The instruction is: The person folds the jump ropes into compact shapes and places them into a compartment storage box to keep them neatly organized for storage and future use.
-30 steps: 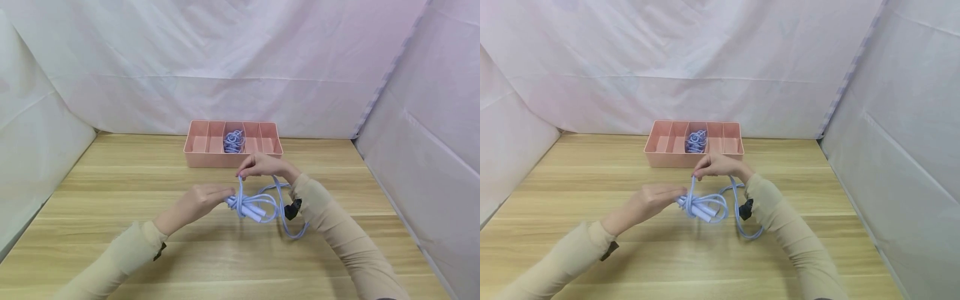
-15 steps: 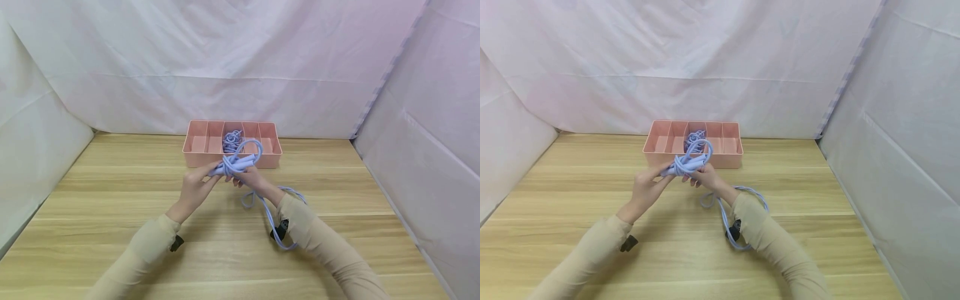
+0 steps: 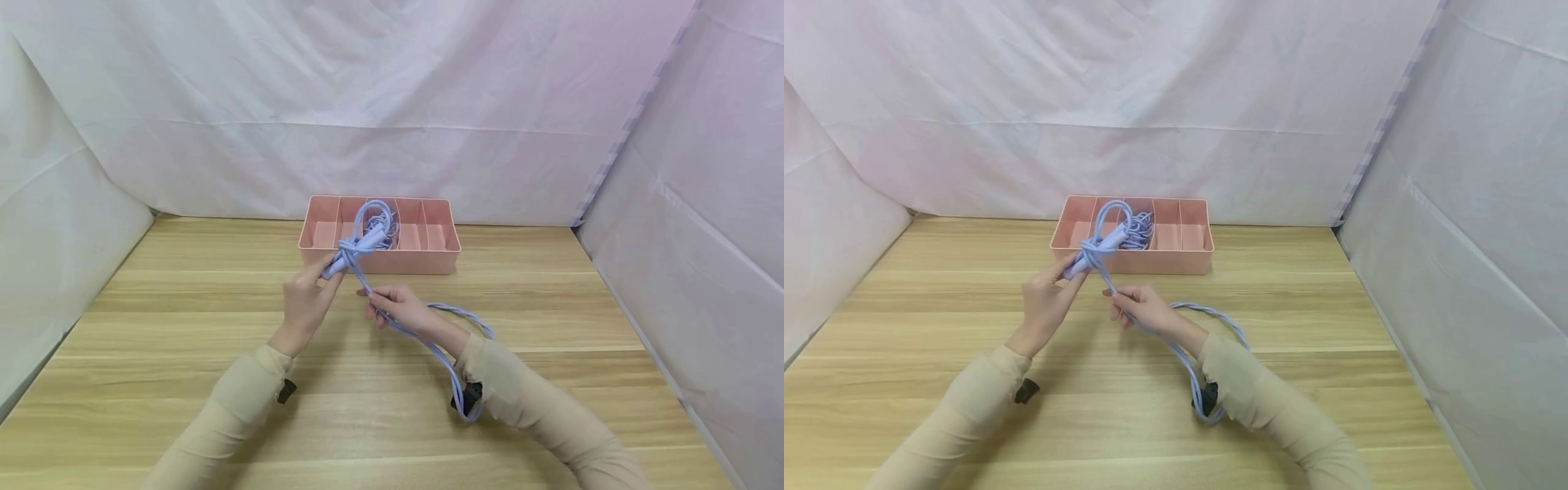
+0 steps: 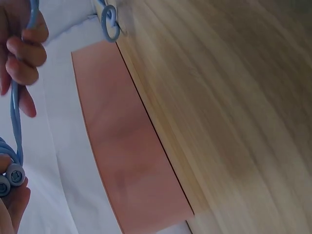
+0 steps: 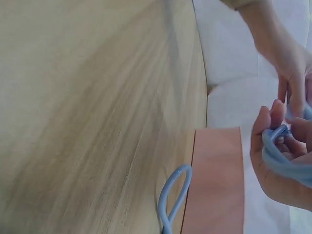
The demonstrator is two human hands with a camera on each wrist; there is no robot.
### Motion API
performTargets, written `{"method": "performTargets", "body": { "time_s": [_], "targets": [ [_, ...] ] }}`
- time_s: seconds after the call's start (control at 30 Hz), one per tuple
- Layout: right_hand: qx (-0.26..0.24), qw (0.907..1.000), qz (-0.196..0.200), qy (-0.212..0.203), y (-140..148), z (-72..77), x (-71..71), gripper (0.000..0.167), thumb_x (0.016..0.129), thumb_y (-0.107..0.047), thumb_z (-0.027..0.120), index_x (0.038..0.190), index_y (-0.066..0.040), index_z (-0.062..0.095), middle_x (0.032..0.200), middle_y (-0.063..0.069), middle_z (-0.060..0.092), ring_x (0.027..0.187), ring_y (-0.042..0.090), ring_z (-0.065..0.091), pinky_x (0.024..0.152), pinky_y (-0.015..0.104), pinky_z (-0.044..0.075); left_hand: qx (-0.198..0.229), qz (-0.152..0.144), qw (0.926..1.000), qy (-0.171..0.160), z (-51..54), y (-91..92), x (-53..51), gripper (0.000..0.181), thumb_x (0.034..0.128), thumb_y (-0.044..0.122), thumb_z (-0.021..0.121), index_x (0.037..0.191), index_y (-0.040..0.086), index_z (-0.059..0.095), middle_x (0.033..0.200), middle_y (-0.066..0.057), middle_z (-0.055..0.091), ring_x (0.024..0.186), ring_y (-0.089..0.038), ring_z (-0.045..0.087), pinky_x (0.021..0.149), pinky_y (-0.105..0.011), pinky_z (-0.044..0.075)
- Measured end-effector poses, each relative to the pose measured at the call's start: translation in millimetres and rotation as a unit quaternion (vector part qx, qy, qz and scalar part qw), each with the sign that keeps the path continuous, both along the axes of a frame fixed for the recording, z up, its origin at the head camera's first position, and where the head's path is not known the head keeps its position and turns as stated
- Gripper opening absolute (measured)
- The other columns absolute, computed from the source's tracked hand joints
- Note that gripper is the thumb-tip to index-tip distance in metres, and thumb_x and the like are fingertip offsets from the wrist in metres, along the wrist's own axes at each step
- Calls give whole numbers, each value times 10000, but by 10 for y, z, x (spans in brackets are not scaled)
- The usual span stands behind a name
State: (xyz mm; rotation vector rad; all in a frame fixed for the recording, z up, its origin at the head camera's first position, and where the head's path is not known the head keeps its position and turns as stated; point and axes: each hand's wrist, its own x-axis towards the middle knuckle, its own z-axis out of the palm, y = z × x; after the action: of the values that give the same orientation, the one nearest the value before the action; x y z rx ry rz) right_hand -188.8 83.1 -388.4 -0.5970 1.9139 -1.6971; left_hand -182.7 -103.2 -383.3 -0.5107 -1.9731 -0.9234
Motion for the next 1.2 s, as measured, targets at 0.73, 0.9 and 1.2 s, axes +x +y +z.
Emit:
{"method": "performTargets", "body": {
  "time_s": [0.73, 0.9, 1.2],
  "targets": [
    [1645, 9775, -48, 1320, 391, 228, 350, 236, 949, -195, 471, 993, -33, 638, 666, 5, 513, 429, 69, 242, 389, 169, 208, -821, 1326, 9878, 36, 83, -488, -55, 199, 746, 56, 709, 911, -48, 671, 802, -198, 672, 446, -274, 577, 314, -324, 332],
    [1954, 9595, -33, 2027, 441, 383, 396, 236, 935, -185, 499, 1042, -34, 645, 642, 1, 512, 432, 48, 270, 382, 167, 239, -1189, 1372, 9833, -83, 82, -522, 9, 201, 740, 65, 713, 908, -39, 679, 775, -186, 675, 418, -250, 551, 304, -303, 304],
    [2077, 9112, -64, 3556, 501, 726, 349, 146, 885, -110, 573, 945, -30, 679, 603, -49, 499, 489, 20, 352, 429, 172, 327, -1993, 1192, 9723, -257, 131, -463, 97, 161, 736, 98, 723, 866, 15, 676, 726, -148, 674, 505, -295, 604, 321, -338, 383]
  ]
}}
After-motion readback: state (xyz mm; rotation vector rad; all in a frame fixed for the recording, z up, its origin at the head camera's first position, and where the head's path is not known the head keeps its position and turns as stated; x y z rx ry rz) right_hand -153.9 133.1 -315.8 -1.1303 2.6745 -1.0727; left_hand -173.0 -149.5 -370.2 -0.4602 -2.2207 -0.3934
